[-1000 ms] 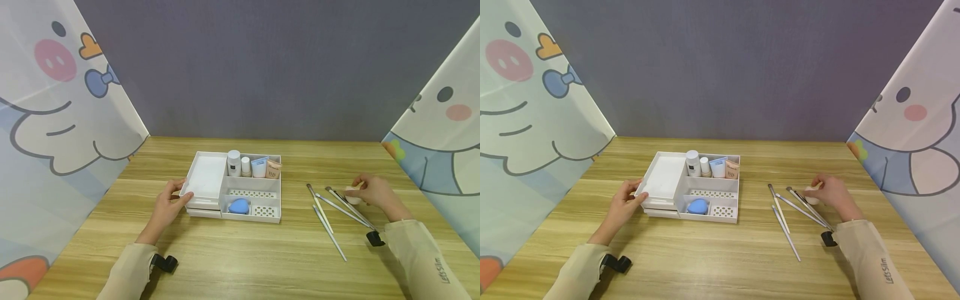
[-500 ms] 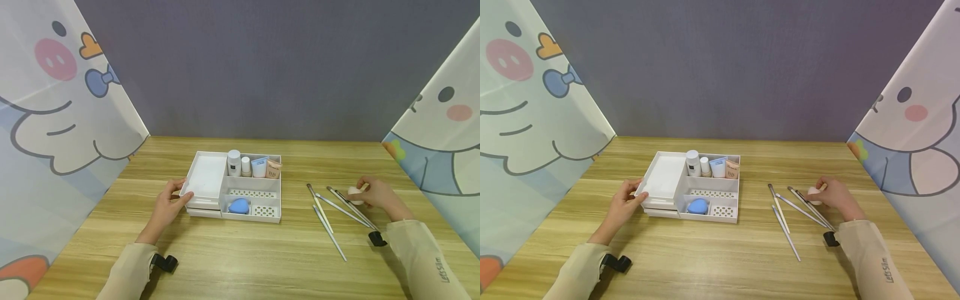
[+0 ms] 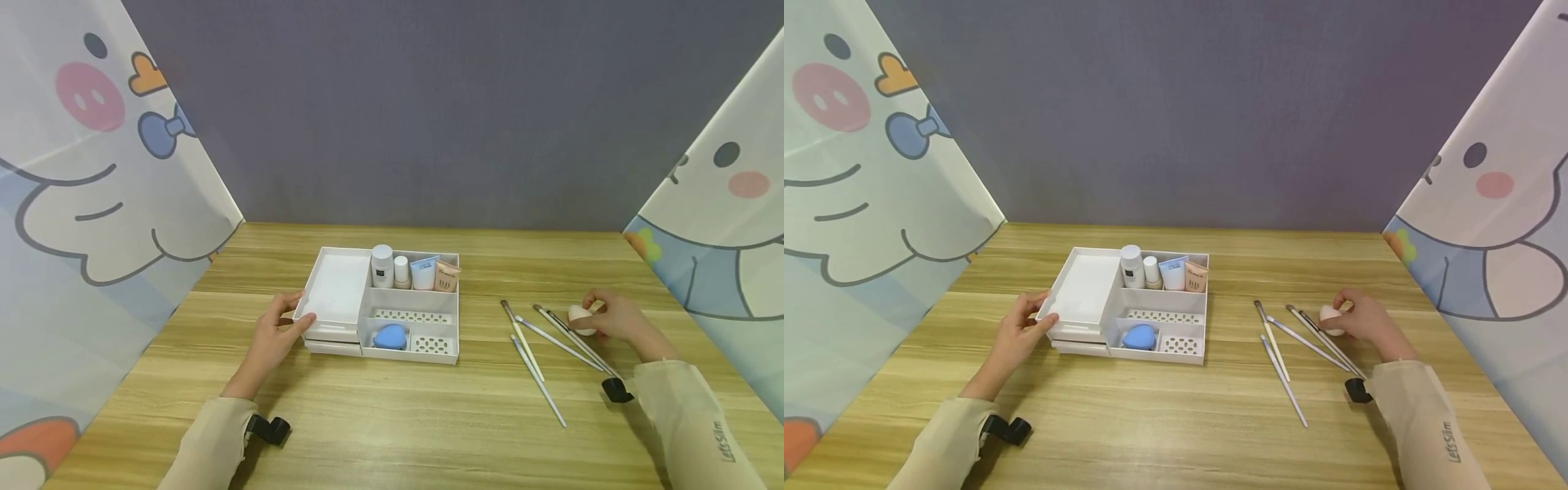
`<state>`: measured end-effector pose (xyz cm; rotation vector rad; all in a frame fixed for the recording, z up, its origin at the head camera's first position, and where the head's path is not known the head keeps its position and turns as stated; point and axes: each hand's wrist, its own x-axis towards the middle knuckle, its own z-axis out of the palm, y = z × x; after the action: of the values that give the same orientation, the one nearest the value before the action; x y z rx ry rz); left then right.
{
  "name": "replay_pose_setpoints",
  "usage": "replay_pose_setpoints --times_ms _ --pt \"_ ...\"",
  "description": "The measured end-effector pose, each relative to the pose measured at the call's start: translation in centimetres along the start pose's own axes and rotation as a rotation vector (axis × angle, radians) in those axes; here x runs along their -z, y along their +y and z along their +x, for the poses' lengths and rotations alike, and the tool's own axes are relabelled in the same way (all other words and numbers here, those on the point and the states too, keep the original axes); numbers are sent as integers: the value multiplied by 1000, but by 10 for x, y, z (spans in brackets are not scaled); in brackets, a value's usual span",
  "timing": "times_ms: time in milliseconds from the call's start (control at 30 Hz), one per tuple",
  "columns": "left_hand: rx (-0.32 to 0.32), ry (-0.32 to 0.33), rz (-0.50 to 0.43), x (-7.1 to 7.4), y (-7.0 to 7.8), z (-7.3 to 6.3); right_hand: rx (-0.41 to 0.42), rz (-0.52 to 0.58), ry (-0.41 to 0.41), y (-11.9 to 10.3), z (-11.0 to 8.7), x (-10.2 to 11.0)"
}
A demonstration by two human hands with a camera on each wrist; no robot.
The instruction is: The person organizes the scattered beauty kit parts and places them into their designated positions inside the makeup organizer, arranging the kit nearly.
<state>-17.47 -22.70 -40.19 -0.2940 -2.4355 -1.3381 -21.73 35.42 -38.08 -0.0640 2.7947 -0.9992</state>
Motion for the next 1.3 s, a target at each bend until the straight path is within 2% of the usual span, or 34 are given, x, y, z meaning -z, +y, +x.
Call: replay_pose_setpoints --times_ms 400,667,767,900,1100,1300 --pt "4 0 -6 0 3 -1 35 34 47 5 -1 -3" --pt "9 -1 -8 0 3 0 92 73 109 4 -1 -5" --pt "8 1 -5 0 4 -1 121 37 150 3 -1 -7" --pt "7 6 -2 -1 3 -1 153 -32 211 -2 -1 -8" --pt "20 7 -7 -1 3 -1 165 -40 243 -12 0 -12" --pt "20 3 -9 -1 4 0 217 -21 252 -27 -1 -17"
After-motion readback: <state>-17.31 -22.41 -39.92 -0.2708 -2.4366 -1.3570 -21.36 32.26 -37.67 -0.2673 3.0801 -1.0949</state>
